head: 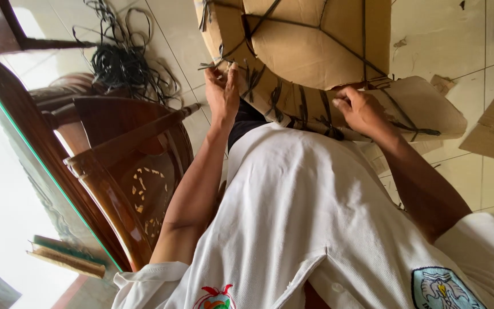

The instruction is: Wrapping cardboard around a wooden chair frame and securing it with string

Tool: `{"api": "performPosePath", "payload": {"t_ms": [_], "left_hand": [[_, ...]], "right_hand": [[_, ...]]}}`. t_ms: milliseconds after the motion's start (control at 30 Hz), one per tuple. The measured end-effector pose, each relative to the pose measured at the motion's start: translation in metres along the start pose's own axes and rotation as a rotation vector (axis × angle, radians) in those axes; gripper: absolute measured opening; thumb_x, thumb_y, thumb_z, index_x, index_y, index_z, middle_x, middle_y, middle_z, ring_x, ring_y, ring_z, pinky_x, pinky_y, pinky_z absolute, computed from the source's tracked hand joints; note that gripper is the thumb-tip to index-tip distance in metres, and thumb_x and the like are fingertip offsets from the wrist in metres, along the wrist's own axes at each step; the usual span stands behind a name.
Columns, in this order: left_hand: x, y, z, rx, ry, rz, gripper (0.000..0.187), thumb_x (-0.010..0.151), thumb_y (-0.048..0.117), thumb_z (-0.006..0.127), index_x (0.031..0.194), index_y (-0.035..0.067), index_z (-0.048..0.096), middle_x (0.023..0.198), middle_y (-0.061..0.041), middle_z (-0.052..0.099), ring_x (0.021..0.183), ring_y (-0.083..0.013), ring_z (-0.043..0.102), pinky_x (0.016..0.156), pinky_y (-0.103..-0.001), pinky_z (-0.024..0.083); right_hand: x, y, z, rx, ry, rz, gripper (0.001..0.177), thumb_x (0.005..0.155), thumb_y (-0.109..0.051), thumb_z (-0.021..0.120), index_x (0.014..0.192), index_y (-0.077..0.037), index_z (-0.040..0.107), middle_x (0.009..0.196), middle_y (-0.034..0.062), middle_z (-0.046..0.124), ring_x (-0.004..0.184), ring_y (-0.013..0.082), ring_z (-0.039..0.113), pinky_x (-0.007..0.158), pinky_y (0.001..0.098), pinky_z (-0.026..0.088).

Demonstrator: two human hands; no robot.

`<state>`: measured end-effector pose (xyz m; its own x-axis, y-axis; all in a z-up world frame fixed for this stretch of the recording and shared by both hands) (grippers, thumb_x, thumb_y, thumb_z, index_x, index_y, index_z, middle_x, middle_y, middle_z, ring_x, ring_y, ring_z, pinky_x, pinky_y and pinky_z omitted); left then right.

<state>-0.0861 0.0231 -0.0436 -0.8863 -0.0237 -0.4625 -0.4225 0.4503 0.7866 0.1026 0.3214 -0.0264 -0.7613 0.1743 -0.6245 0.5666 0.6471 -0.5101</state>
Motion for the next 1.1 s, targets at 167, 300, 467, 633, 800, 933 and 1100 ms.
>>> {"api": "performPosePath", "payload": {"t_ms": [167, 300, 467, 633, 800, 933, 1100], "left_hand": [[0.026, -0.009, 0.026, -0.03, 0.155, -0.156, 0.048, 0.093, 0.036, 0.074, 0.118, -0.001, 0.057, 0.108, -0.025, 0.068, 0.102, -0.0366, 0.069, 0.089, -0.046, 0.056], [0.056, -0.019, 0.034, -0.17, 0.338, -0.156, 0.041, 0.088, 0.018, 0.079, 0.12, -0.001, 0.063, 0.114, -0.026, 0.07, 0.103, -0.0376, 0.072, 0.094, -0.046, 0.056], [0.062, -0.007, 0.039, 0.056, 0.412, -0.266, 0.055, 0.073, 0.037, 0.084, 0.122, 0.017, 0.068, 0.114, -0.018, 0.076, 0.111, -0.0376, 0.073, 0.101, -0.048, 0.056], [0.064, -0.012, 0.035, 0.064, 0.445, -0.32, 0.059, 0.074, 0.032, 0.084, 0.129, 0.015, 0.068, 0.114, -0.014, 0.077, 0.112, -0.0313, 0.074, 0.105, -0.045, 0.053], [0.075, -0.029, 0.035, 0.126, 0.518, -0.29, 0.057, 0.071, 0.033, 0.086, 0.124, 0.016, 0.072, 0.115, -0.014, 0.077, 0.113, -0.0312, 0.073, 0.105, -0.041, 0.053], [0.061, -0.003, 0.038, -0.008, 0.517, -0.276, 0.055, 0.077, 0.02, 0.083, 0.126, 0.003, 0.068, 0.116, -0.021, 0.074, 0.114, -0.033, 0.071, 0.099, -0.042, 0.056], [0.05, 0.01, 0.032, 0.033, 0.484, -0.241, 0.055, 0.074, 0.026, 0.083, 0.123, 0.004, 0.069, 0.112, -0.021, 0.074, 0.109, -0.0345, 0.073, 0.094, -0.046, 0.057]], "right_hand": [[-0.025, 0.044, 0.001, -0.046, 0.228, -0.086, 0.031, 0.111, -0.031, 0.06, 0.123, -0.004, 0.068, 0.102, 0.0226, 0.074, 0.1, 0.0427, 0.072, 0.089, 0.0527, 0.055], [-0.038, 0.07, 0.006, -0.311, 0.652, -0.207, 0.022, 0.115, -0.033, 0.061, 0.108, -0.016, 0.074, 0.08, 0.0037, 0.07, 0.081, 0.0254, 0.074, 0.081, 0.0357, 0.059], [-0.03, 0.07, 0.007, -0.329, 0.684, -0.219, 0.023, 0.11, -0.028, 0.062, 0.094, -0.013, 0.068, 0.074, 0.0106, 0.064, 0.073, 0.0331, 0.069, 0.071, 0.0434, 0.055], [-0.03, 0.058, 0.001, -0.35, 0.747, -0.212, 0.026, 0.107, -0.028, 0.065, 0.084, -0.016, 0.062, 0.065, 0.0086, 0.057, 0.065, 0.0328, 0.067, 0.066, 0.0434, 0.055], [-0.027, 0.053, -0.006, -0.35, 0.69, -0.15, 0.026, 0.099, -0.027, 0.066, 0.077, -0.015, 0.061, 0.061, 0.0103, 0.06, 0.063, 0.0339, 0.069, 0.06, 0.0469, 0.053], [-0.025, 0.049, -0.01, -0.372, 0.766, -0.179, 0.024, 0.099, -0.026, 0.066, 0.076, -0.017, 0.062, 0.062, 0.008, 0.059, 0.063, 0.0316, 0.068, 0.061, 0.0432, 0.054], [-0.029, 0.049, -0.01, -0.358, 0.808, -0.137, 0.018, 0.094, -0.025, 0.067, 0.079, -0.016, 0.064, 0.063, 0.0081, 0.059, 0.062, 0.031, 0.068, 0.061, 0.0444, 0.054]]}}
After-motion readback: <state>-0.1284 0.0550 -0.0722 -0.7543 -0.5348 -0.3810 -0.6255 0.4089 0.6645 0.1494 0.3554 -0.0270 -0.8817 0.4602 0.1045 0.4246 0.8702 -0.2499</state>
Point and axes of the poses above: each hand's wrist, its own x-axis towards the middle knuckle, its own z-axis out of the palm, y = z × x, the point moved 4 cm from there along x, towards the middle knuckle
